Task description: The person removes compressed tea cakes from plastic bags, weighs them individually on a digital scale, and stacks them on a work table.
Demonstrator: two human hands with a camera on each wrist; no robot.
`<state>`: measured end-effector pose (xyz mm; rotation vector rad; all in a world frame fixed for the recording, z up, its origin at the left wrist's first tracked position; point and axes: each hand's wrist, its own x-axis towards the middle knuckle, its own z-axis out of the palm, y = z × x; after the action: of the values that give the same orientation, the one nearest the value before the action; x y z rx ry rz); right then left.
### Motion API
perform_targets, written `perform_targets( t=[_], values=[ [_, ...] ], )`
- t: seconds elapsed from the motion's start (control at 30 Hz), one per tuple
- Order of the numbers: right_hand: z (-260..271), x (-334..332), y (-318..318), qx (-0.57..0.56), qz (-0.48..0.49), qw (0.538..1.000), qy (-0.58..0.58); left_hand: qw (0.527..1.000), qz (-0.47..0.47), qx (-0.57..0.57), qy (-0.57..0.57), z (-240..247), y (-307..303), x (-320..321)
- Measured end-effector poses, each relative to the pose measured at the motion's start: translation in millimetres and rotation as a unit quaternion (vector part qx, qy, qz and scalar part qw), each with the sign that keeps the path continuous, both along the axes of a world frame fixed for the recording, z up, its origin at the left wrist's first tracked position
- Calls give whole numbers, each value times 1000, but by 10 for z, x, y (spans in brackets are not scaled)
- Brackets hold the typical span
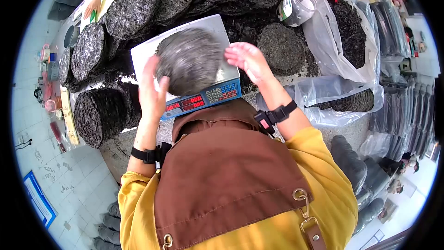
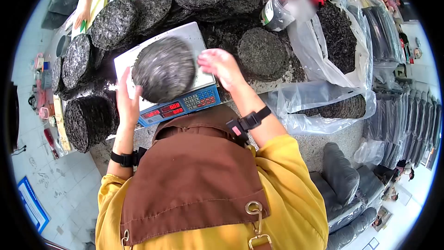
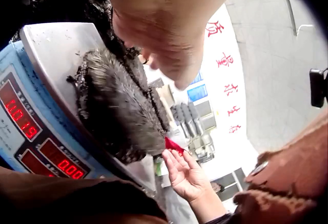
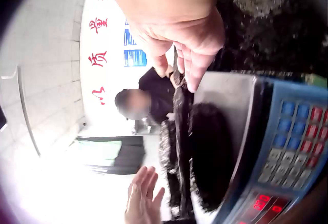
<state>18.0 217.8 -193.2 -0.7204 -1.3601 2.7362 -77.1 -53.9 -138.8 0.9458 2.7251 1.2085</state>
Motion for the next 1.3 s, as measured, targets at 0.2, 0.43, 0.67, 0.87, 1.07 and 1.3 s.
perform_targets(
  t=[0.2, 0.43, 0.67, 0.87, 1.07, 1.3],
  values=[
    [-791, 473, 880, 818, 26, 534, -213, 956, -159, -238, 58, -227, -84, 79],
    [-1017, 718, 1225, 822, 155, 528, -145, 982, -30, -183, 33, 106, -455, 93],
    [62, 735, 1388, 644, -254, 716, -90, 991, 81, -99, 24, 139, -1004, 67],
    [548, 374, 689, 573, -322, 753, 33, 996, 88, -21, 7, -53, -1090, 0],
    [1011, -101, -636, 591, -136, 782, 146, 925, -136, 255, -248, 388, -382, -60],
    [1186, -395, -1113, 329, -70, 912, 234, 859, 19, 383, -338, 605, -95, -185]
  ],
)
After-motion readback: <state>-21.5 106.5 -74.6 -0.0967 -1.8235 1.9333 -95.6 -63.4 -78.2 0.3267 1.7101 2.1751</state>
